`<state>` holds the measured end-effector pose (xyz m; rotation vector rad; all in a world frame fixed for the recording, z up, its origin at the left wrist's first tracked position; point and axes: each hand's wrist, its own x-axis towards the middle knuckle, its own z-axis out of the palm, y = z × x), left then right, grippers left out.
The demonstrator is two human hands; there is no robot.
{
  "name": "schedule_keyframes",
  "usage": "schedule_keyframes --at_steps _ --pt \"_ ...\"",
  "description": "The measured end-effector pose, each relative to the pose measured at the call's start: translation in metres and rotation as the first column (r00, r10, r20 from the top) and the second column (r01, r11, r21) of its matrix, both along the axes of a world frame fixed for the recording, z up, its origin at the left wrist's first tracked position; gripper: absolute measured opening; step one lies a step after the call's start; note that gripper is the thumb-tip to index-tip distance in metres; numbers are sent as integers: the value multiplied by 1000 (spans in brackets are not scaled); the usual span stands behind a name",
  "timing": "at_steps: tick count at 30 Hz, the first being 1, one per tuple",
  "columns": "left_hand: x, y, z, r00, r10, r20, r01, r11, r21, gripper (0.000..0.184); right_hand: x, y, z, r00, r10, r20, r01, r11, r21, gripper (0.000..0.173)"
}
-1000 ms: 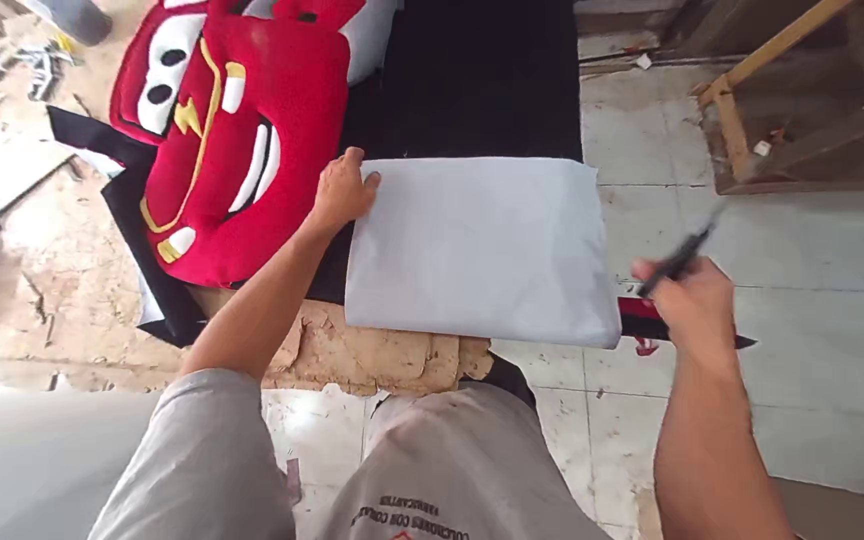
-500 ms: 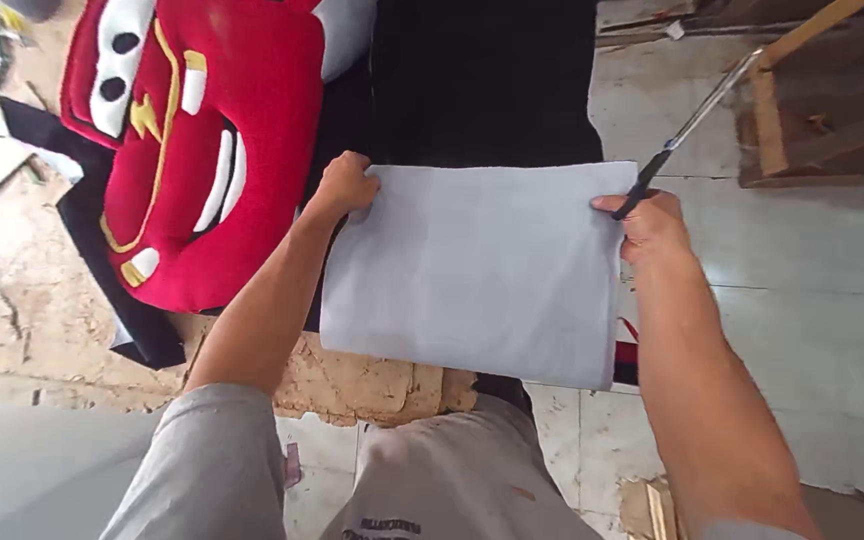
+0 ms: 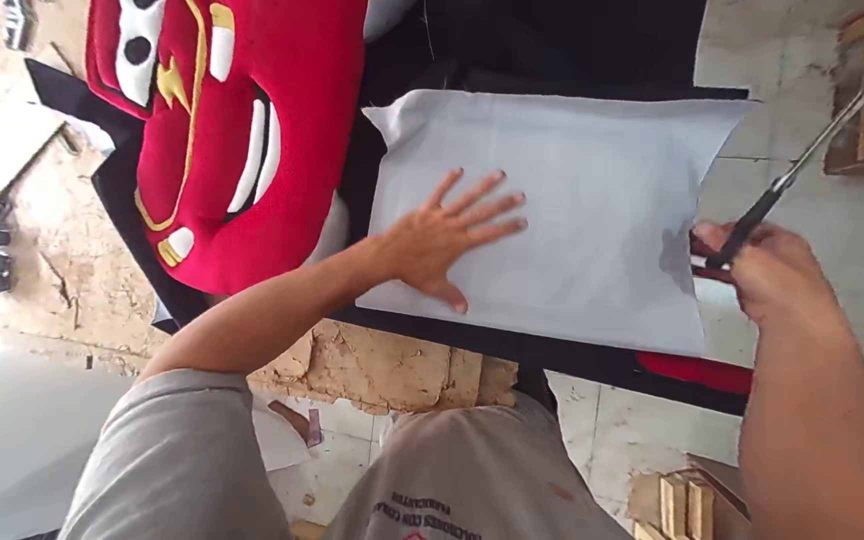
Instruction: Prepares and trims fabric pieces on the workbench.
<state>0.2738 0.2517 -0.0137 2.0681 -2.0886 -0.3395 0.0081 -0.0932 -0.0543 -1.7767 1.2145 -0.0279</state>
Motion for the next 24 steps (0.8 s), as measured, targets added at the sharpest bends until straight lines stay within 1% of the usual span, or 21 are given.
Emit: schedule_keyframes --at_steps 2,4,10,12,13,14,15,16,17,18,19,20,21,22,24 --pt "-10 -1 -20 990 -140 -11 141 989 53 135 -27 19 -11 999 0 -34 0 1000 -11 54" --pt "-7 -6 -32 981 -193 -9 193 977 93 137 -45 39 -7 998 16 -63 -18 999 -34 50" --pt "1 -13 -45 970 -242 -8 240 957 165 137 -75 77 18 991 0 -136 -25 984 -179 62" --pt "3 -14 -43 971 -237 -18 236 958 163 135 -78 92 25 992 -29 -125 0 975 -222 55" --pt "4 -13 -40 977 -208 -51 214 966 145 129 -80 100 28 992 -44 -115 15 970 -242 51" --pt "5 -8 -35 985 -130 -114 141 985 100 117 -82 105 30 994 -55 -98 27 963 -270 49" --pt "6 3 -27 982 13 -189 -11 1000 16 99 -82 106 32 996 -63 -69 40 954 -299 49" --pt "7 20 -17 941 203 -272 -232 969 -80 77 -82 107 33 997 -74 -32 60 946 -320 50" --pt "5 42 -7 844 411 -345 -474 873 -118 56 -83 108 32 996 -84 8 82 941 -327 50" --pt "0 66 2 696 609 -381 -684 724 -93 41 -85 107 31 994 -88 58 103 940 -325 49" --pt "-8 91 6 536 757 -374 -827 560 -51 35 -88 104 29 990 -87 114 119 942 -315 48" --pt "-17 114 5 399 851 -341 -907 421 -8 34 -90 101 26 983 -82 165 128 947 -295 45" --pt "-28 132 3 312 900 -304 -942 334 22 36 -92 97 24 977 -78 199 131 953 -274 43" --pt "-39 145 -1 263 922 -285 -956 289 55 37 -93 95 24 976 -77 206 129 958 -255 40" --pt "-61 155 -8 211 923 -320 -956 263 129 38 -93 95 26 984 -82 159 117 968 -224 35"
